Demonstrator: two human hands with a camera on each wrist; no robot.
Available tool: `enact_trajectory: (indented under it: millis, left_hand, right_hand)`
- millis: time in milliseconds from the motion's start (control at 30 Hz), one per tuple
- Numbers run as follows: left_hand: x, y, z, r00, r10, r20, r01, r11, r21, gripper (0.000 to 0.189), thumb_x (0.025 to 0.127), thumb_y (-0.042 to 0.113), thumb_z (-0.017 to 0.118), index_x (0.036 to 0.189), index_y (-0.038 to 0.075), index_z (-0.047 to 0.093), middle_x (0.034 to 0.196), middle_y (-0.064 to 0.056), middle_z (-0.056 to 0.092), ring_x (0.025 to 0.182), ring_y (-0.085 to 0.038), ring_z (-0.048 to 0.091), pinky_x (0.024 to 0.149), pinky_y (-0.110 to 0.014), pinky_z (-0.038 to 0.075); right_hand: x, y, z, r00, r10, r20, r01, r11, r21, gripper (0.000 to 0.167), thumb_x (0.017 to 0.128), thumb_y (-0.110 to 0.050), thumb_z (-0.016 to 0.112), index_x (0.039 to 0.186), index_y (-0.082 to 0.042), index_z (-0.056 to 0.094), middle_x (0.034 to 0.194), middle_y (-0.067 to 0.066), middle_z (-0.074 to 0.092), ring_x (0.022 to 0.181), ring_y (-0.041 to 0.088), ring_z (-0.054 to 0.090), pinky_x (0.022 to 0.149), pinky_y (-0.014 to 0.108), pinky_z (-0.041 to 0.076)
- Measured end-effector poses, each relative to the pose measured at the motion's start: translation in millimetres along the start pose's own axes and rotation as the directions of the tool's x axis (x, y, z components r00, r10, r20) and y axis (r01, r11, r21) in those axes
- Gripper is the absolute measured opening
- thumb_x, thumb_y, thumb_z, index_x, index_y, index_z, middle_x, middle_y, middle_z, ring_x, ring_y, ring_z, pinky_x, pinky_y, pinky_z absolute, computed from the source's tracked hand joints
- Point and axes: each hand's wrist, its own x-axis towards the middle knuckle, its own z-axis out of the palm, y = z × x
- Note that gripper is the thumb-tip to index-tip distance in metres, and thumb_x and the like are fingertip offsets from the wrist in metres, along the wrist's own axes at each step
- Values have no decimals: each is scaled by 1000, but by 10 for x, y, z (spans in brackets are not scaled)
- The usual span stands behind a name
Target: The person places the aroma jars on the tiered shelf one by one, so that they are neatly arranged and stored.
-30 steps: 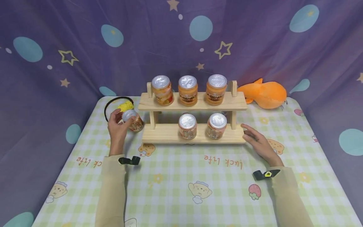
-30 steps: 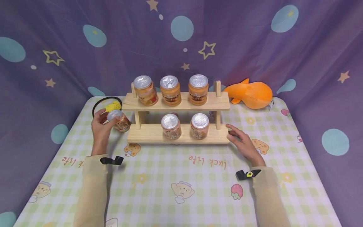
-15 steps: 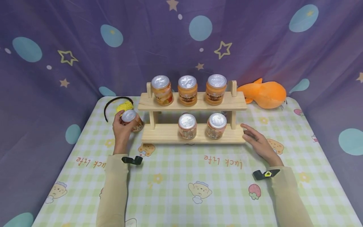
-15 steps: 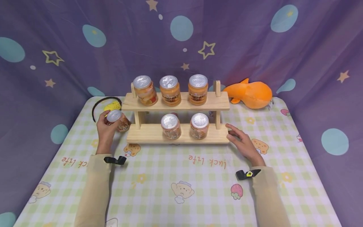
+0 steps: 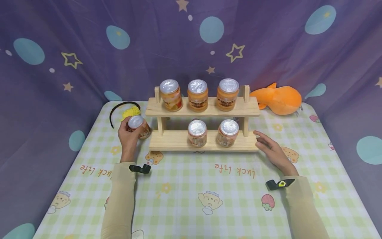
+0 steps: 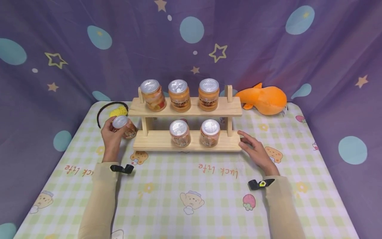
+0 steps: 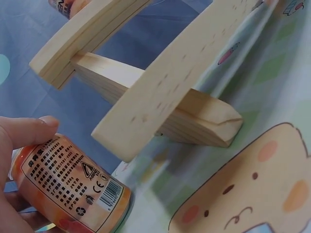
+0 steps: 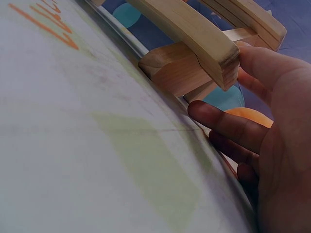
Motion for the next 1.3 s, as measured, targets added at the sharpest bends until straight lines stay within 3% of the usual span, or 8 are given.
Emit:
enact_trajectory:
  millis: [300,533,700,933,1300]
  left_hand:
    - [-13,-6,-20,998,37,-53,-38,999,-12,62,79,2,80,137,-3,56,122,-12,60,93,-1,52,79,-15,42]
    - [-17,45,-67,995,53,-90,-58,997,-56,62,74,1,84,132,-1,61,103,8,61,90,-2,54,74,-12,43]
    - [-38,126,-99,993,59,-101,-66,995,-71,60,73,-1,82,130,-2,62,98,13,61,89,-3,56,74,-13,44]
    - [-94,275,-138,992,77,-98,-82,995,-51,61,72,-3,83,129,-2,62,94,14,61,83,-3,57,71,-13,45]
    - [-246,586,-201,992,90,-85,-95,994,-60,63,70,-3,84,130,1,64,101,12,63,88,-5,57,73,-14,45]
  right_hand:
    - [-6,-9,7,1000,5,2,-5,1000,-5,57,104,-43,50,156,-25,37,147,15,53,112,-16,46,100,21,40]
    - [-3,-21,12,1000,18,1,-18,1000,-4,58,103,-45,50,156,-25,37,149,14,52,112,-15,46,102,26,40]
    - [-1,-20,10,1000,18,3,-18,1000,-4,57,103,-44,50,156,-25,37,148,15,52,113,-14,46,102,30,41]
    - [-10,-17,13,1000,13,0,-13,1000,-2,57,103,-44,50,156,-25,37,147,15,53,112,-16,46,101,24,39]
    - [-9,-24,1,1000,-10,-14,10,1000,-9,55,104,-41,50,155,-24,38,147,17,53,112,-16,47,97,18,41]
